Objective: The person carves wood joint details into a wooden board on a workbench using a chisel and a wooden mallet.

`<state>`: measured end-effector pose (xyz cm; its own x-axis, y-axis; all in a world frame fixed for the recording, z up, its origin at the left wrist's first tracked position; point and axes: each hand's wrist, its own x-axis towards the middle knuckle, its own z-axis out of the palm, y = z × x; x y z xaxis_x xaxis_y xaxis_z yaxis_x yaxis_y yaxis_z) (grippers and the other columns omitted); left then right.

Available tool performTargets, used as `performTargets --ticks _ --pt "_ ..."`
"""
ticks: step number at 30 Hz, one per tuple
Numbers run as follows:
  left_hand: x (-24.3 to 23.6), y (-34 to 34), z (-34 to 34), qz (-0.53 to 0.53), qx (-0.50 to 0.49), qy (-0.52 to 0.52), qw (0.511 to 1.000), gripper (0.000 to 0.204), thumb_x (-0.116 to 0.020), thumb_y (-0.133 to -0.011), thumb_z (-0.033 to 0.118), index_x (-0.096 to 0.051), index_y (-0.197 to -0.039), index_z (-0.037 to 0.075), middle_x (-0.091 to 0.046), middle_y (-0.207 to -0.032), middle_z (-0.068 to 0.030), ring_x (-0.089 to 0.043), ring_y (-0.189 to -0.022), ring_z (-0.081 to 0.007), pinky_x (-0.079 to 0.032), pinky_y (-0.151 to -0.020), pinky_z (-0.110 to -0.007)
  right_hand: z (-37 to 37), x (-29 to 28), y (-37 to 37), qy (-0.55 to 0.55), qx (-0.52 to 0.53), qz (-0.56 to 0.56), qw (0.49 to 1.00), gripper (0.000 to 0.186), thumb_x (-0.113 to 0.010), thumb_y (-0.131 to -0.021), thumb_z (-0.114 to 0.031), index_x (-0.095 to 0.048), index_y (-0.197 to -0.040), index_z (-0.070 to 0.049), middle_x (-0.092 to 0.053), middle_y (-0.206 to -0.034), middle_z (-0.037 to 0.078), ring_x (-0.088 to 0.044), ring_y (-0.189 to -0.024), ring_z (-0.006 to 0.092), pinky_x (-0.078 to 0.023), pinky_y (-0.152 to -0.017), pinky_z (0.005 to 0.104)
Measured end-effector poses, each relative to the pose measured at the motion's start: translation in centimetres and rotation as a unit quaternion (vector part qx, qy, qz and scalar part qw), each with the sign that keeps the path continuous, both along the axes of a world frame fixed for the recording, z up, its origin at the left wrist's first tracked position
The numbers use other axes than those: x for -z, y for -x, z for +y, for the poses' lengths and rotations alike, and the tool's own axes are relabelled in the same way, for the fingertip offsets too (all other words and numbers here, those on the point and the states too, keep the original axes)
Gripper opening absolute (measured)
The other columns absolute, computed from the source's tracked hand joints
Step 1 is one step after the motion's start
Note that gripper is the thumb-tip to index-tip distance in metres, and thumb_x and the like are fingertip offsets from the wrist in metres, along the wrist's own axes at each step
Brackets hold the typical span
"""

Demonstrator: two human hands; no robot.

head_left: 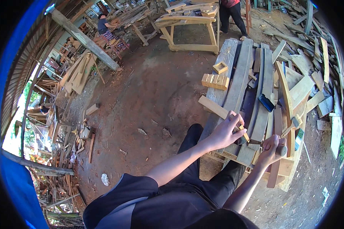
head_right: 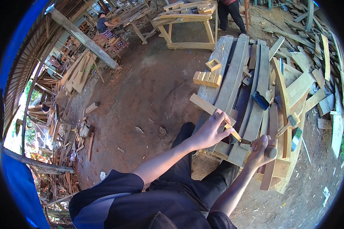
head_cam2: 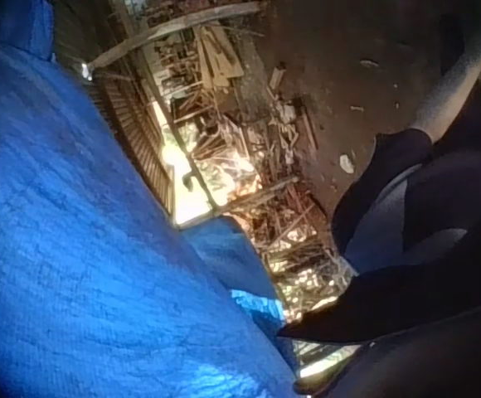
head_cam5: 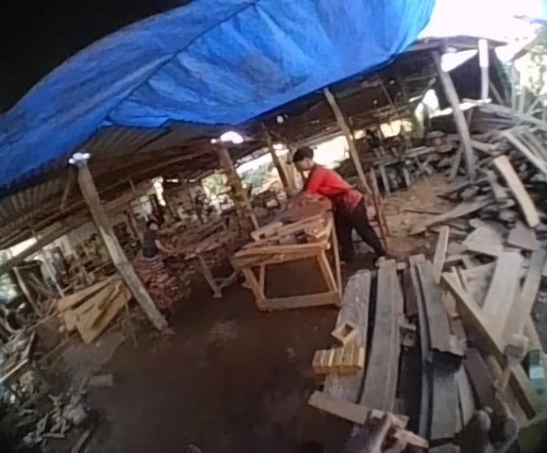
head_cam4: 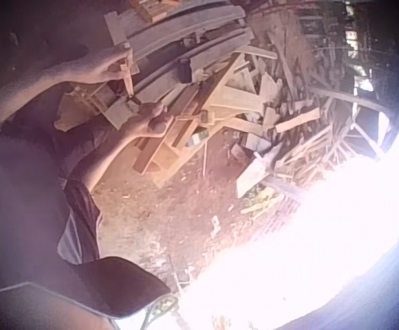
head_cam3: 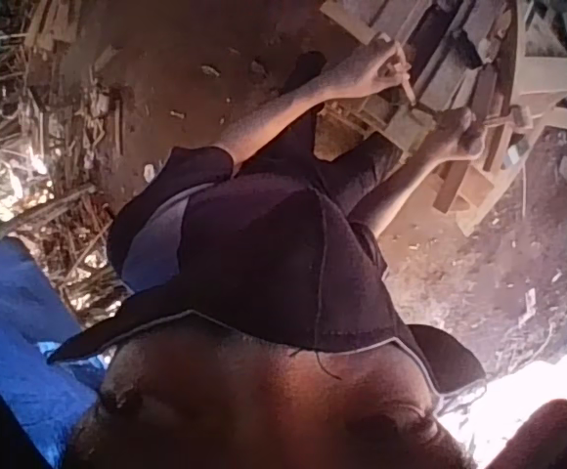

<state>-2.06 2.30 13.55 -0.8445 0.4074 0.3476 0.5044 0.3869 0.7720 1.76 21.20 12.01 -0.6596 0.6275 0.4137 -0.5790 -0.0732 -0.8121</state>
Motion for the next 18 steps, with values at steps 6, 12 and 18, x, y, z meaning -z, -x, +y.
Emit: performTargets --ticks 6,12,18 --pt "0.04 0.07 -0.16 0.002 -0.003 0.008 1.000 0.031 -0.068 -0.097 0.023 -0.046 -0.110 0.006 -0.044 -0.105 -0.0139 -0.062 -0.082 -0.0293 -0.051 -0.073 -0.043 -0.01 0.05 0.13 0.002 -0.002 0.001 1.000 0.031 -0.059 -0.099 -0.009 -0.040 -0.075 -0.012 -0.040 -0.055 -0.002 -0.034 -0.044 0.0049 -0.027 -0.041 0.0219" --pt "0.06 0.13 -0.14 0.002 -0.003 0.011 1.000 0.031 -0.068 -0.097 0.023 -0.046 -0.110 0.006 -0.044 -0.106 -0.0142 -0.061 -0.082 -0.0298 -0.051 -0.073 -0.043 0.04 -0.12 0.05 0.011 0.008 -0.001 1.000 0.031 -0.058 -0.098 -0.007 -0.038 -0.075 -0.013 -0.039 -0.055 -0.002 -0.034 -0.045 0.0047 -0.026 -0.041 0.0214" --pt "0.20 0.24 -0.24 0.000 0.001 0.008 1.000 0.031 -0.068 -0.097 0.023 -0.046 -0.111 0.006 -0.044 -0.106 -0.0141 -0.061 -0.082 -0.0292 -0.051 -0.072 -0.043 0.02 -0.13 0.04 0.023 0.012 -0.004 1.000 0.032 -0.057 -0.098 -0.007 -0.037 -0.074 -0.014 -0.038 -0.054 -0.003 -0.034 -0.044 0.0046 -0.026 -0.041 0.0216"
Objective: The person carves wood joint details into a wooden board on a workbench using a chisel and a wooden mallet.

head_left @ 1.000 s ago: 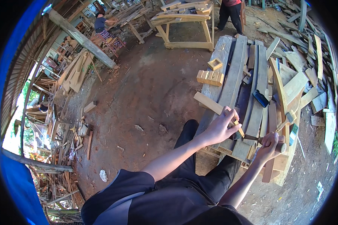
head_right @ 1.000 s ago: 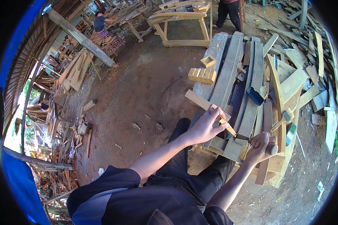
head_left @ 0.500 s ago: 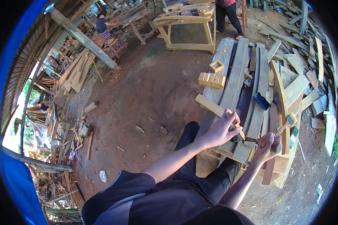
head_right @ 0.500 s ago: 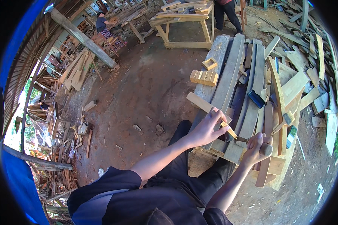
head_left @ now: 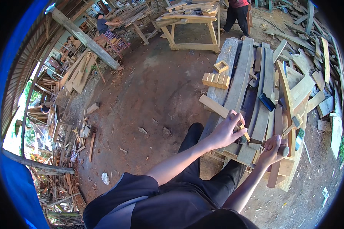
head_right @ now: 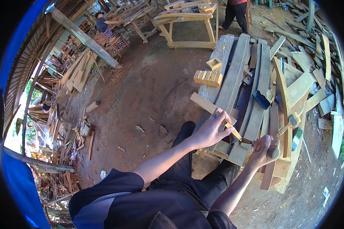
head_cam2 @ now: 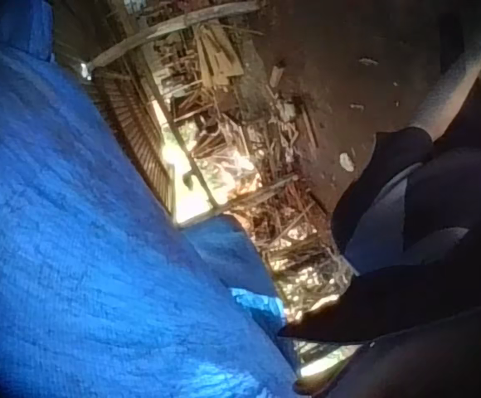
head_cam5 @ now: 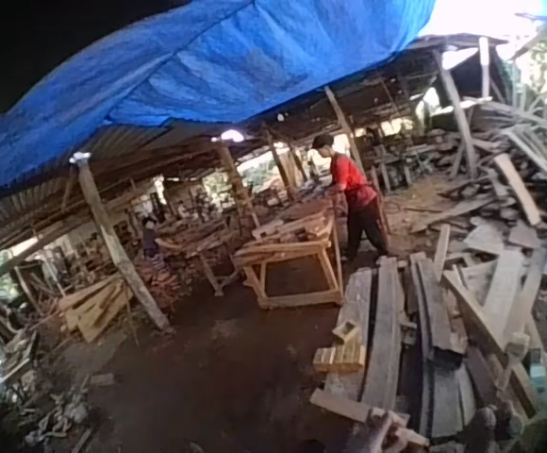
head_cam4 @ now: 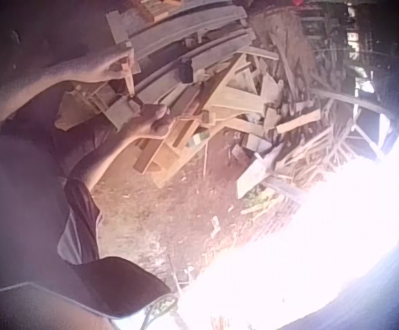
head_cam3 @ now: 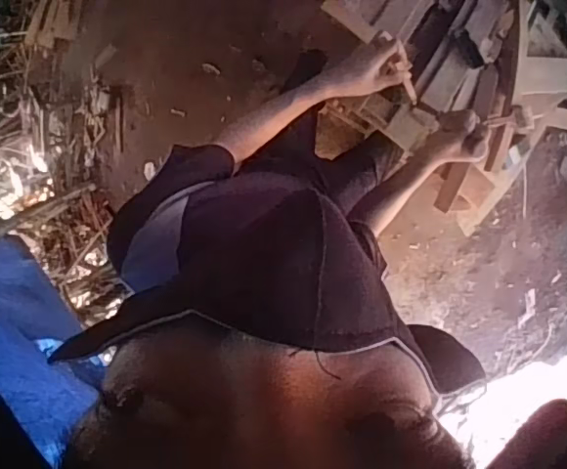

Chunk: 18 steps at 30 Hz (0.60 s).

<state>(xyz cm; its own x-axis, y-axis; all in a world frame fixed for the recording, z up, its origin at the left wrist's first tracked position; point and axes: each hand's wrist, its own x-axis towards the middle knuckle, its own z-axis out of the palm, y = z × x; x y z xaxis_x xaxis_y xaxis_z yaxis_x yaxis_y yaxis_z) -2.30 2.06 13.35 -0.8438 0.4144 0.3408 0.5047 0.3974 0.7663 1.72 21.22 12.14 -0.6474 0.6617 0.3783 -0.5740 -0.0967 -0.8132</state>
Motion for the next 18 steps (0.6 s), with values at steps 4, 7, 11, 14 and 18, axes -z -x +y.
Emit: performTargets --ticks 4,7,11,14,18 --pt "-0.88 -0.32 0.17 -0.053 -0.002 0.002 0.999 0.025 -0.068 -0.097 0.016 -0.048 -0.107 0.005 -0.049 -0.106 -0.0121 -0.056 -0.099 -0.0262 -0.048 -0.088 -0.039 0.10 -0.22 -0.14 0.004 0.002 -0.001 1.000 0.032 -0.057 -0.097 -0.007 -0.037 -0.073 -0.014 -0.038 -0.054 -0.003 -0.033 -0.044 0.0045 -0.025 -0.040 0.0217" --pt "-1.10 -0.38 0.20 -0.068 -0.005 0.003 0.998 0.025 -0.068 -0.097 0.016 -0.048 -0.107 0.005 -0.049 -0.106 -0.0123 -0.055 -0.100 -0.0265 -0.048 -0.088 -0.039 0.17 -0.13 -0.11 0.005 0.006 -0.003 1.000 0.033 -0.057 -0.098 -0.008 -0.036 -0.073 -0.014 -0.037 -0.054 -0.003 -0.033 -0.044 0.0047 -0.025 -0.041 0.0217" --pt "-0.33 -0.12 0.03 0.005 -0.002 0.003 1.000 0.031 -0.068 -0.097 0.023 -0.046 -0.111 0.006 -0.044 -0.106 -0.0138 -0.062 -0.083 -0.0286 -0.052 -0.073 -0.042 0.03 -0.13 -0.03 0.009 0.009 -0.003 1.000 0.034 -0.058 -0.098 -0.008 -0.037 -0.073 -0.014 -0.037 -0.054 -0.003 -0.033 -0.044 0.0048 -0.026 -0.041 0.0216" --pt "-0.24 -0.13 0.10 -0.001 0.000 0.002 1.000 0.031 -0.068 -0.097 0.023 -0.046 -0.111 0.006 -0.044 -0.106 -0.0137 -0.062 -0.083 -0.0281 -0.052 -0.073 -0.042 0.11 -0.09 -0.05 0.019 0.004 0.004 1.000 0.034 -0.063 -0.097 -0.010 -0.040 -0.072 -0.012 -0.039 -0.052 -0.002 -0.035 -0.042 0.0049 -0.030 -0.040 0.0227" --pt "-0.25 -0.10 0.07 0.004 0.000 0.004 1.000 0.031 -0.068 -0.097 0.023 -0.046 -0.111 0.006 -0.044 -0.106 -0.0136 -0.063 -0.083 -0.0278 -0.052 -0.073 -0.042 -0.02 -0.32 -0.09 0.006 0.004 -0.001 1.000 0.033 -0.058 -0.098 -0.008 -0.038 -0.072 -0.014 -0.037 -0.054 -0.004 -0.034 -0.044 0.0048 -0.027 -0.041 0.0219"
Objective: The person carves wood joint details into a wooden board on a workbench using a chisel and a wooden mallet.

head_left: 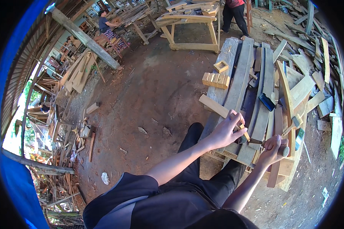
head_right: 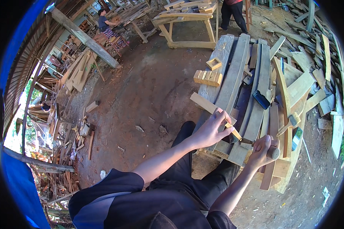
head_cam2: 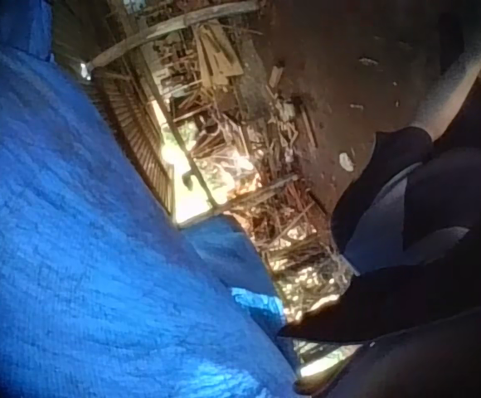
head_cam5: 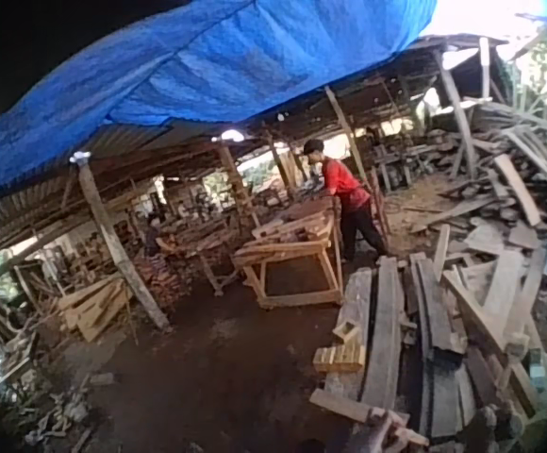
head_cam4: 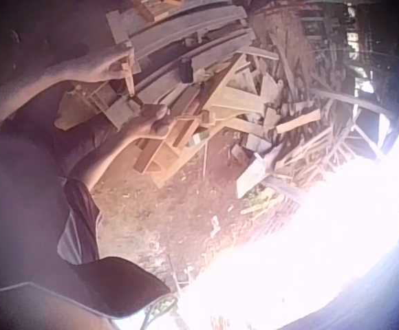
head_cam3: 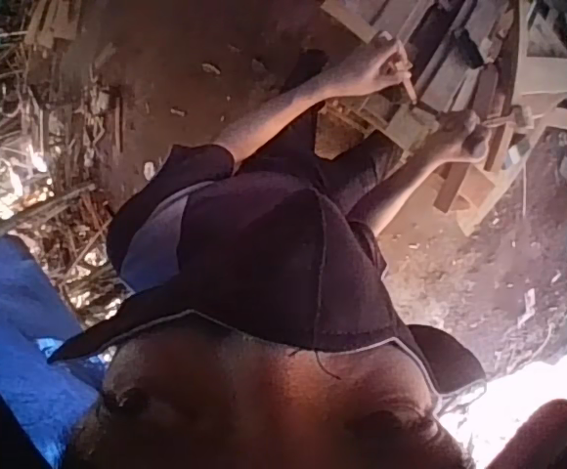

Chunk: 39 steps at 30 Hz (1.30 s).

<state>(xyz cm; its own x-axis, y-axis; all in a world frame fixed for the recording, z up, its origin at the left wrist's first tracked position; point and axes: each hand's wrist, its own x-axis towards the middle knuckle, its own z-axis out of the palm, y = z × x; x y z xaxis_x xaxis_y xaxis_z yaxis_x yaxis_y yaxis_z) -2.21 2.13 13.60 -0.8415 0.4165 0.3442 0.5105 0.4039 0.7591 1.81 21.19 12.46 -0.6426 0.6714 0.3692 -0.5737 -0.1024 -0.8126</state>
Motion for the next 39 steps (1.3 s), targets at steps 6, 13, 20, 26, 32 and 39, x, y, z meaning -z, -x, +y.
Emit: performTargets --ticks 6,13,20,26,32,39 --pt "-0.1 0.0 0.0 -0.012 0.000 -0.001 1.000 0.031 -0.068 -0.097 0.023 -0.046 -0.111 0.005 -0.044 -0.106 -0.0137 -0.063 -0.083 -0.0278 -0.052 -0.073 -0.042 0.2 0.0 0.0 0.005 -0.001 0.000 1.000 0.034 -0.059 -0.098 -0.007 -0.038 -0.072 -0.014 -0.037 -0.054 -0.004 -0.034 -0.044 0.0048 -0.027 -0.041 0.0222" --pt "-0.1 -0.1 0.0 0.002 -0.001 -0.006 1.000 0.031 -0.068 -0.097 0.023 -0.046 -0.111 0.005 -0.044 -0.106 -0.0143 -0.062 -0.082 -0.0295 -0.052 -0.073 -0.043 0.3 0.0 0.0 0.015 0.003 0.008 1.000 0.035 -0.061 -0.097 -0.007 -0.038 -0.072 -0.014 -0.036 -0.054 -0.004 -0.035 -0.044 0.0052 -0.028 -0.041 0.0228" --pt "-0.1 -0.1 0.0 -0.003 0.001 -0.003 1.000 0.031 -0.068 -0.097 0.021 -0.045 -0.111 0.005 -0.044 -0.107 -0.0148 -0.063 -0.082 -0.0305 -0.052 -0.073 -0.043 0.5 0.3 0.0 0.009 0.006 0.009 1.000 0.034 -0.061 -0.097 -0.007 -0.038 -0.072 -0.014 -0.036 -0.054 -0.004 -0.036 -0.044 0.0055 -0.028 -0.041 0.0232" --pt "-0.1 -0.2 0.0 -0.006 0.001 -0.006 1.000 0.030 -0.068 -0.097 0.020 -0.045 -0.111 0.005 -0.045 -0.106 -0.0143 -0.065 -0.081 -0.0291 -0.053 -0.072 -0.042 0.4 0.1 0.0 0.011 0.007 0.002 1.000 0.035 -0.061 -0.097 -0.007 -0.038 -0.071 -0.014 -0.036 -0.053 -0.004 -0.036 -0.044 0.0055 -0.028 -0.041 0.0230" --pt "-0.5 -0.4 0.4 -0.015 -0.017 -0.012 1.000 0.026 -0.068 -0.097 0.019 -0.049 -0.107 0.006 -0.045 -0.106 -0.0123 -0.065 -0.083 -0.0247 -0.053 -0.074 -0.039 0.3 -0.2 0.1 0.008 0.003 0.025 1.000 0.034 -0.061 -0.098 -0.005 -0.040 -0.071 -0.013 -0.037 -0.053 -0.003 -0.036 -0.044 0.0054 -0.028 -0.041 0.0226" --pt "-1.5 -0.4 1.7 -0.016 0.003 -0.031 0.999 0.026 -0.070 -0.096 0.018 -0.050 -0.105 0.004 -0.045 -0.106 -0.0106 -0.063 -0.087 -0.0203 -0.055 -0.076 -0.036 0.3 -1.0 0.7 0.004 0.000 0.011 1.000 0.035 -0.063 -0.098 -0.007 -0.041 -0.071 -0.011 -0.040 -0.053 -0.001 -0.035 -0.043 0.0053 -0.028 -0.040 0.0224"
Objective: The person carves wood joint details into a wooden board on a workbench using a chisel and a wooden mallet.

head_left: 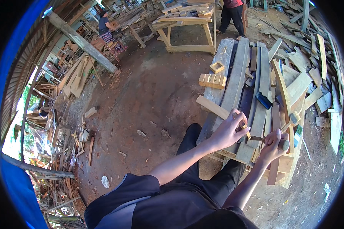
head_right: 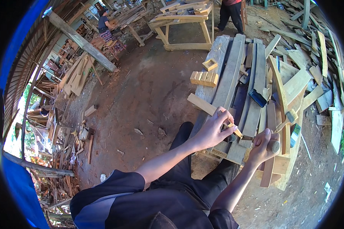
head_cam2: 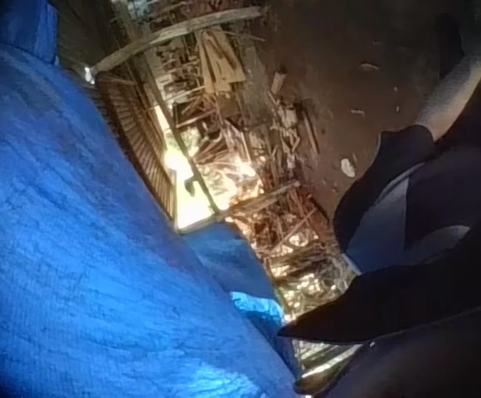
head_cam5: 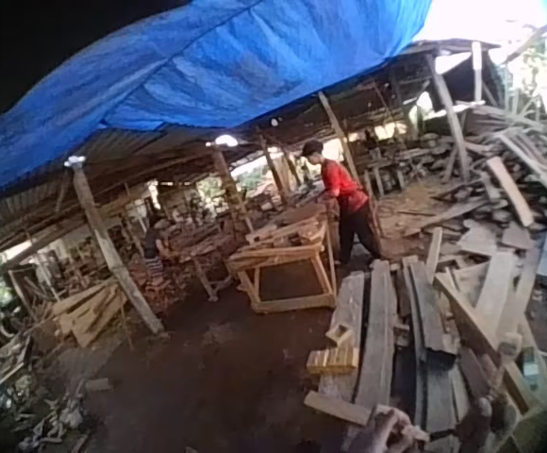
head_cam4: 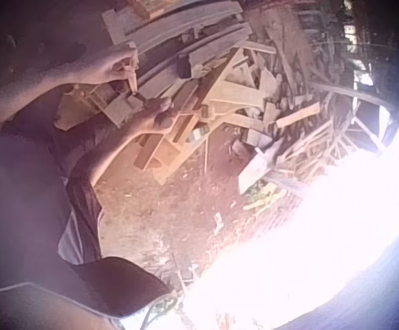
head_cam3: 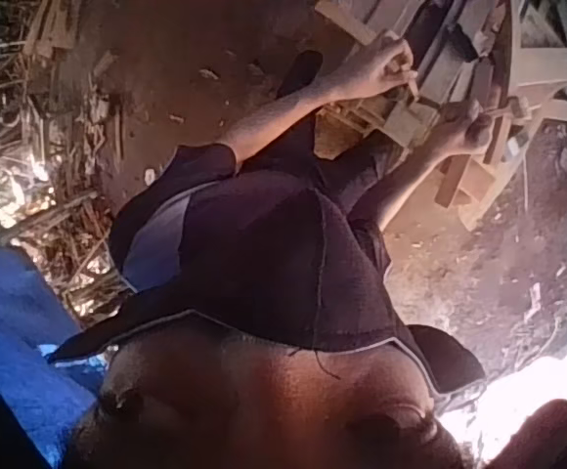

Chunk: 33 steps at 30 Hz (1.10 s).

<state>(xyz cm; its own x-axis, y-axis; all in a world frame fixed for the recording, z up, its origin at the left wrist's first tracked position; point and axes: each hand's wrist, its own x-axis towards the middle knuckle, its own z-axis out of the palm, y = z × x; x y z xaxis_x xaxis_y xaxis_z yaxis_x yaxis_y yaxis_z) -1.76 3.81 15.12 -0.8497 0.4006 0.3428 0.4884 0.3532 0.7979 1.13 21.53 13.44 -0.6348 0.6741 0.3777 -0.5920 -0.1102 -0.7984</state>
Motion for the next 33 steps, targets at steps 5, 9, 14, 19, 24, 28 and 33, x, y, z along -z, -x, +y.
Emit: performTargets --ticks 5,9,14,19,24,28,33 --pt "-1.1 -0.2 0.7 -0.021 0.005 0.011 1.000 0.027 -0.070 -0.096 0.019 -0.049 -0.103 0.003 -0.044 -0.104 -0.0102 -0.064 -0.087 -0.0198 -0.055 -0.074 -0.035 0.4 -0.9 0.0 -0.025 0.010 -0.011 1.000 0.034 -0.061 -0.098 -0.005 -0.043 -0.071 -0.011 -0.040 -0.053 -0.002 -0.034 -0.043 0.0048 -0.026 -0.040 0.0212" --pt "-0.7 0.2 0.8 -0.018 0.009 0.023 1.000 0.026 -0.069 -0.096 0.017 -0.048 -0.105 0.004 -0.044 -0.104 -0.0103 -0.065 -0.085 -0.0214 -0.055 -0.076 -0.036 0.5 -0.6 0.5 -0.043 0.018 -0.019 0.999 0.035 -0.062 -0.098 -0.006 -0.042 -0.070 -0.011 -0.040 -0.053 -0.002 -0.034 -0.042 0.0049 -0.025 -0.039 0.0212" --pt "-0.1 1.1 0.5 -0.001 0.004 0.033 0.999 0.028 -0.069 -0.096 0.016 -0.046 -0.107 0.005 -0.044 -0.104 -0.0117 -0.064 -0.085 -0.0233 -0.053 -0.079 -0.039 0.8 -1.1 1.2 -0.026 0.011 -0.027 0.999 0.035 -0.061 -0.099 -0.005 -0.042 -0.070 -0.011 -0.039 -0.053 -0.002 -0.034 -0.041 0.0049 -0.026 -0.038 0.0212" --pt "0.3 1.4 0.1 0.012 0.002 0.031 0.999 0.028 -0.069 -0.096 0.016 -0.045 -0.107 0.005 -0.044 -0.103 -0.0127 -0.061 -0.084 -0.0247 -0.051 -0.077 -0.040 0.9 -1.3 2.2 -0.033 0.000 -0.033 0.999 0.035 -0.061 -0.099 -0.004 -0.042 -0.070 -0.011 -0.040 -0.053 -0.002 -0.035 -0.041 0.0042 -0.026 -0.038 0.0207" --pt "0.2 0.8 0.0 -0.029 0.000 0.022 0.999 0.030 -0.069 -0.096 0.021 -0.047 -0.107 0.005 -0.043 -0.101 -0.0096 -0.052 -0.086 -0.0208 -0.048 -0.077 -0.037 1.7 -2.1 2.1 -0.035 -0.001 -0.021 0.999 0.035 -0.064 -0.099 -0.007 -0.044 -0.070 -0.011 -0.042 -0.053 -0.003 -0.038 -0.041 0.0035 -0.028 -0.037 0.0209" --pt "0.1 0.5 0.2 -0.045 0.006 0.007 0.999 0.029 -0.069 -0.097 0.021 -0.047 -0.107 0.006 -0.043 -0.100 -0.0096 -0.052 -0.086 -0.0205 -0.047 -0.077 -0.037 1.9 -2.2 1.6 -0.017 0.000 0.000 1.000 0.035 -0.063 -0.099 -0.009 -0.045 -0.069 -0.011 -0.043 -0.053 -0.003 -0.038 -0.042 0.0030 -0.028 -0.038 0.0208" --pt "0.9 1.1 0.2 -0.013 0.004 0.001 1.000 0.028 -0.069 -0.097 0.019 -0.046 -0.107 0.005 -0.044 -0.102 -0.0101 -0.053 -0.088 -0.0223 -0.048 -0.078 -0.038 1.0 -0.4 2.5 -0.065 0.029 -0.036 0.997 0.036 -0.059 -0.100 -0.005 -0.043 -0.069 -0.012 -0.042 -0.052 -0.004 -0.035 -0.040 0.0032 -0.028 -0.036 0.0212"
